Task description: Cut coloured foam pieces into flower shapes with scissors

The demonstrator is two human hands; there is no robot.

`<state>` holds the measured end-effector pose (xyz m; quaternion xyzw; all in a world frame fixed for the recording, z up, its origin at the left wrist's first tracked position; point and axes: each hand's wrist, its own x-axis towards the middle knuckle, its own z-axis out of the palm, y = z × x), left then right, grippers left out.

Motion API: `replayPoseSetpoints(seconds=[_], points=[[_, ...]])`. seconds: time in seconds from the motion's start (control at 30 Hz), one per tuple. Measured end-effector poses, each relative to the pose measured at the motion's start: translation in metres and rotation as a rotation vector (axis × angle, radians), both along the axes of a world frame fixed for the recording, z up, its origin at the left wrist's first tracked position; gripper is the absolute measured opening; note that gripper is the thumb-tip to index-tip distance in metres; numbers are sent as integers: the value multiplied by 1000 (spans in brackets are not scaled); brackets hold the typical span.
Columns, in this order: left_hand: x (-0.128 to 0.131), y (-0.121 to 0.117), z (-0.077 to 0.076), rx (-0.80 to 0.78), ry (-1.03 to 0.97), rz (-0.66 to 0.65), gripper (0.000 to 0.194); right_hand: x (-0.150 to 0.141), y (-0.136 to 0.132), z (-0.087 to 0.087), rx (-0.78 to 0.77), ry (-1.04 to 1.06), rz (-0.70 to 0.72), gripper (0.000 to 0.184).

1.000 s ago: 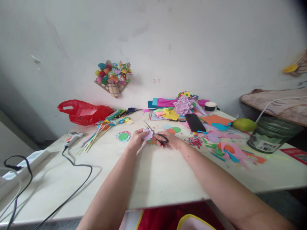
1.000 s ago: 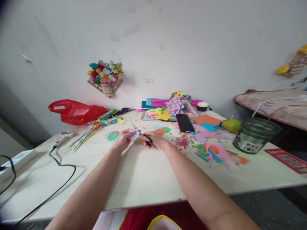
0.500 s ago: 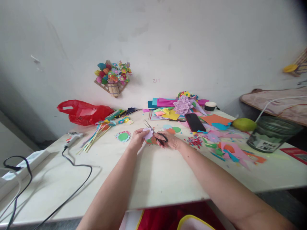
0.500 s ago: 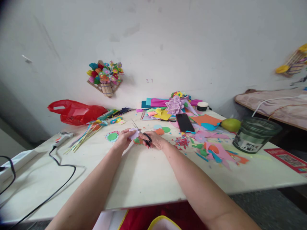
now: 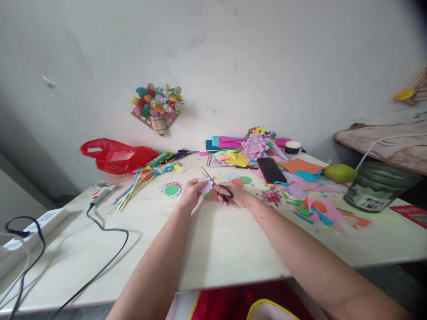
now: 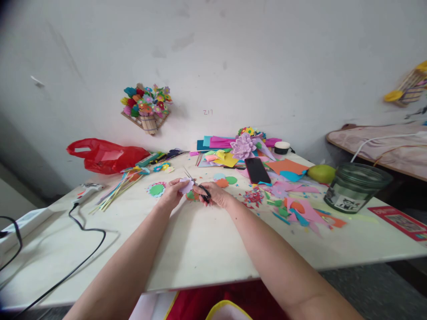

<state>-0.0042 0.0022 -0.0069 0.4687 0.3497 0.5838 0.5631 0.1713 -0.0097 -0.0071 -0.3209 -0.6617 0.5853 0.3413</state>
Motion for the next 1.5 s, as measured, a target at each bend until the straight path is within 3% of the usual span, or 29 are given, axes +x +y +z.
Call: replayPoseSetpoints(seconds=[0.23, 1.5], points=[[0, 1, -1, 5, 6, -10, 23, 0, 2, -4, 9, 15, 2, 47], [-5, 2, 1, -1, -42, 5, 25, 3, -7, 11, 29, -59, -15, 33]])
